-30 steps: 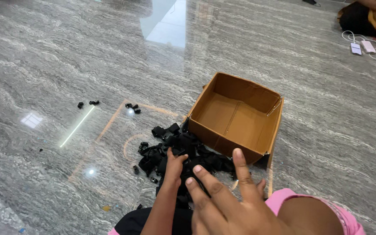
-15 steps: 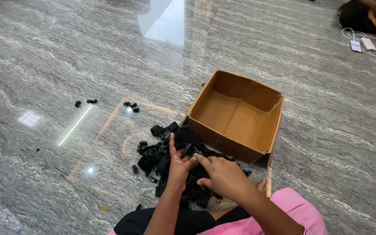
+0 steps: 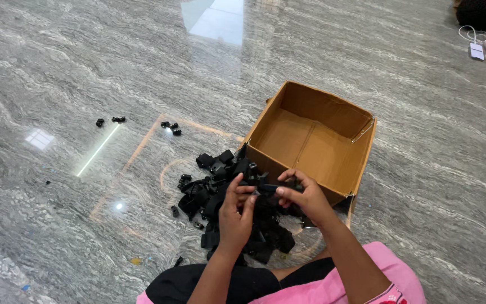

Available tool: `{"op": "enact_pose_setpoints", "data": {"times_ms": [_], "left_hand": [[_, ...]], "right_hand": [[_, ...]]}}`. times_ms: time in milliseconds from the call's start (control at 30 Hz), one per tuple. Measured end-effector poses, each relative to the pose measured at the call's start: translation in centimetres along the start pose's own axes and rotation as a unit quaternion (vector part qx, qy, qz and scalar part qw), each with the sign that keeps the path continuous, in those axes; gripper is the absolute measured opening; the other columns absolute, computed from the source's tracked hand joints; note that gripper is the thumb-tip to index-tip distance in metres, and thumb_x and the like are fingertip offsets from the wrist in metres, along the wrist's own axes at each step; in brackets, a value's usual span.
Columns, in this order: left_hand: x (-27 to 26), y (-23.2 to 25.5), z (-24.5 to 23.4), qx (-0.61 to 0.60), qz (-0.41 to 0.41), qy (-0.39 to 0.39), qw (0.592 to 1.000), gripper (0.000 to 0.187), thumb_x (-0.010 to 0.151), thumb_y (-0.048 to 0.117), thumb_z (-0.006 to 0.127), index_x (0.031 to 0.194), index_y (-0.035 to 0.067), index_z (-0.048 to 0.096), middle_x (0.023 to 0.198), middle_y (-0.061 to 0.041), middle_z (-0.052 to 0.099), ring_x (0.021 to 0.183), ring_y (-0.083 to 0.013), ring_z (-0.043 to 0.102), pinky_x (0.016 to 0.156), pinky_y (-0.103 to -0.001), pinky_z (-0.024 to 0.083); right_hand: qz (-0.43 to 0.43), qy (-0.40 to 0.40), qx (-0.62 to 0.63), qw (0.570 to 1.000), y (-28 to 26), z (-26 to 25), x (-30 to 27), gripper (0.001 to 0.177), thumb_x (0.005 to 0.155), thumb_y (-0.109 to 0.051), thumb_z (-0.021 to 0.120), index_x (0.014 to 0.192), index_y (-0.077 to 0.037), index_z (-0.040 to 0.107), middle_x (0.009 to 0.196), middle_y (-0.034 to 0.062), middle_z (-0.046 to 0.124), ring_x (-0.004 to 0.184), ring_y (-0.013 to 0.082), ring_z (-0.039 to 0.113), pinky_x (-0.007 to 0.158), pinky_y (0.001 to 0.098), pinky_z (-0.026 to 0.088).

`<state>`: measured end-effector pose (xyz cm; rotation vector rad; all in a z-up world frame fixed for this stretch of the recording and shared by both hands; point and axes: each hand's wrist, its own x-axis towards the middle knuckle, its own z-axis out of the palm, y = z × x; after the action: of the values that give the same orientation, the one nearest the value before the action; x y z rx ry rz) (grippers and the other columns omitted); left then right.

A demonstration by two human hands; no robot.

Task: The person sits on the floor and assembles small black plastic components by hand. They pick up parts from a pile, connect them together, and place the assembled units back into the pile.

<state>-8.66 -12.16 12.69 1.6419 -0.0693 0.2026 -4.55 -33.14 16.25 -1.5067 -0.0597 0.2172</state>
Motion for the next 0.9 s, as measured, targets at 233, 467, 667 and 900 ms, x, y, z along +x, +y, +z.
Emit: {"op": "enact_pose_setpoints", "data": {"times_ms": [233,467,667,900], "left_hand": [[0.6,3.4,-2.2,0.194,0.204,0.08,0.956,0.059,0.086,0.015,0.08,0.139,0.009,0.056,0.135,-0.018,0.061,0.128,-0.0355,0.055,0.106,-0.043,0.045],[0.6,3.8,-2.0,0.042,0.041,-0.108,0.992,0.081,0.077,0.026,0.086,0.148,0.015,0.049,0.127,-0.014,0.065,0.121,-0.0294,0.062,0.105,-0.04,0.047],[0.7,2.4,-2.0,-0.05,0.002,-0.166,0.985,0.062,0.085,0.029,0.079,0.141,0.011,0.059,0.108,-0.009,0.072,0.1,-0.0182,0.066,0.09,-0.033,0.053],[0.0,2.4,-1.2,-0.011,0.014,-0.121,0.992,0.031,0.096,0.025,0.07,0.119,0.004,0.073,0.09,-0.007,0.07,0.081,-0.0164,0.064,0.077,-0.03,0.052]], "right_hand": [[0.09,-0.002,0.173,0.981,1.1,-1.5,0.5,0.024,0.093,-0.03,0.067,0.097,-0.007,0.061,0.07,0.003,0.064,0.05,0.0113,0.061,0.038,0.024,0.043],[0.074,0.003,0.184,0.98,1.3,-1.1,0.1,0.03,0.096,-0.035,0.063,0.09,-0.005,0.062,0.061,0.0024,0.057,0.042,0.0083,0.051,0.035,0.0208,0.035],[0.042,-0.013,0.21,0.977,0.8,-0.6,-0.3,0.025,0.093,-0.03,0.065,0.098,-0.006,0.063,0.063,0.0,0.055,0.044,0.0076,0.049,0.039,0.021,0.037],[-0.031,0.06,0.11,0.992,-0.5,2.0,-0.6,0.029,0.099,-0.028,0.058,0.122,-0.01,0.059,0.089,0.0,0.061,0.079,0.0084,0.062,0.066,0.0239,0.05]]}}
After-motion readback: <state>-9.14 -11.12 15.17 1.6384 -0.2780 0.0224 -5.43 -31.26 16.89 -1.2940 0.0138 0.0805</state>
